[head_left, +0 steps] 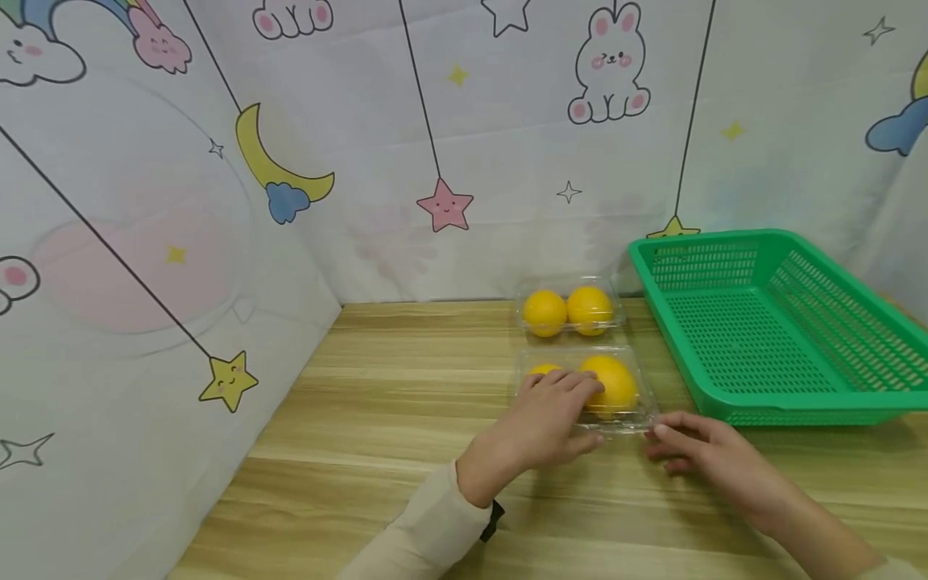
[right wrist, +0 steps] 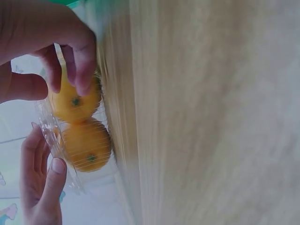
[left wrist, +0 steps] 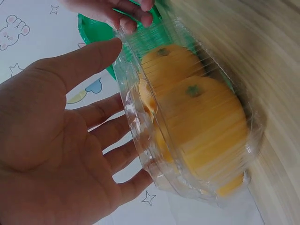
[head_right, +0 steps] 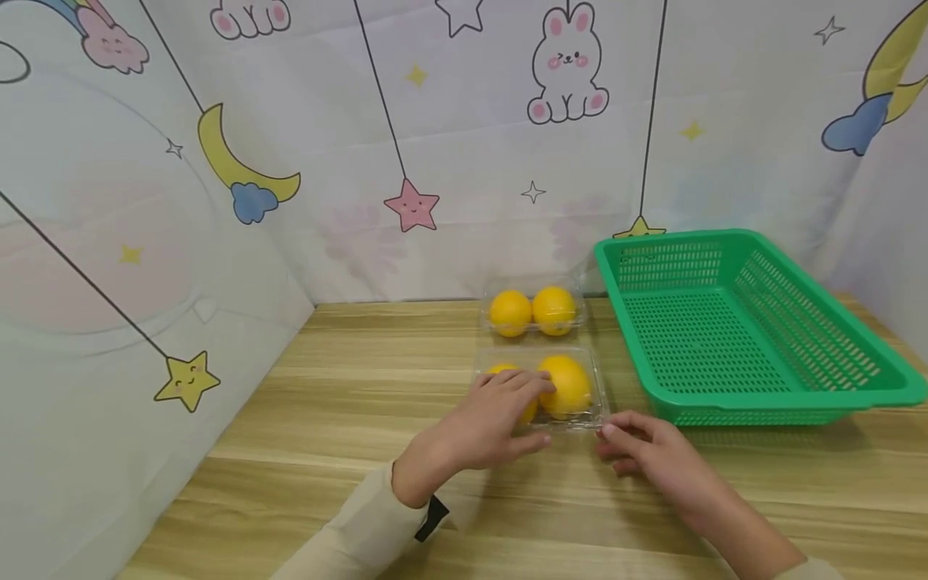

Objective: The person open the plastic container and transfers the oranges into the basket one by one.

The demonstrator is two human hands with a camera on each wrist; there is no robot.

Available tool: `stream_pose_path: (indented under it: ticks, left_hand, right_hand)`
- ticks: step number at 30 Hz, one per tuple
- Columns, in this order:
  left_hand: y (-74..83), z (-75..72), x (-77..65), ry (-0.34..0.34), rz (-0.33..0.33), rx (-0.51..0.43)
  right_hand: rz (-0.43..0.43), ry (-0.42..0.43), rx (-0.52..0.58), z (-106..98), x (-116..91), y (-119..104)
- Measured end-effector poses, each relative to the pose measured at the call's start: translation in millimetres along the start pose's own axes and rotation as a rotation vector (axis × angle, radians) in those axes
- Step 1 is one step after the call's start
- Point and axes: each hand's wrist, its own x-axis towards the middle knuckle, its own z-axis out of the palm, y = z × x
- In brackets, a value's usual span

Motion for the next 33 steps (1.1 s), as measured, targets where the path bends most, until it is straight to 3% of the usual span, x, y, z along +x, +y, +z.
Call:
stream_pose_path:
  ticks: [15,33]
  left_hand:
    - [-1.4,-5.7,0.6,0.032,0.010,0.003]
    - [0.2,-3.7,-0.3,-0.026,-0.016,-0.020]
  right_hand:
    - [-0.042,-0.024,0.172,-2.5,9.0,7.3]
    - [-0.048,-0.051,0.289,-0.2,11.8,16.2]
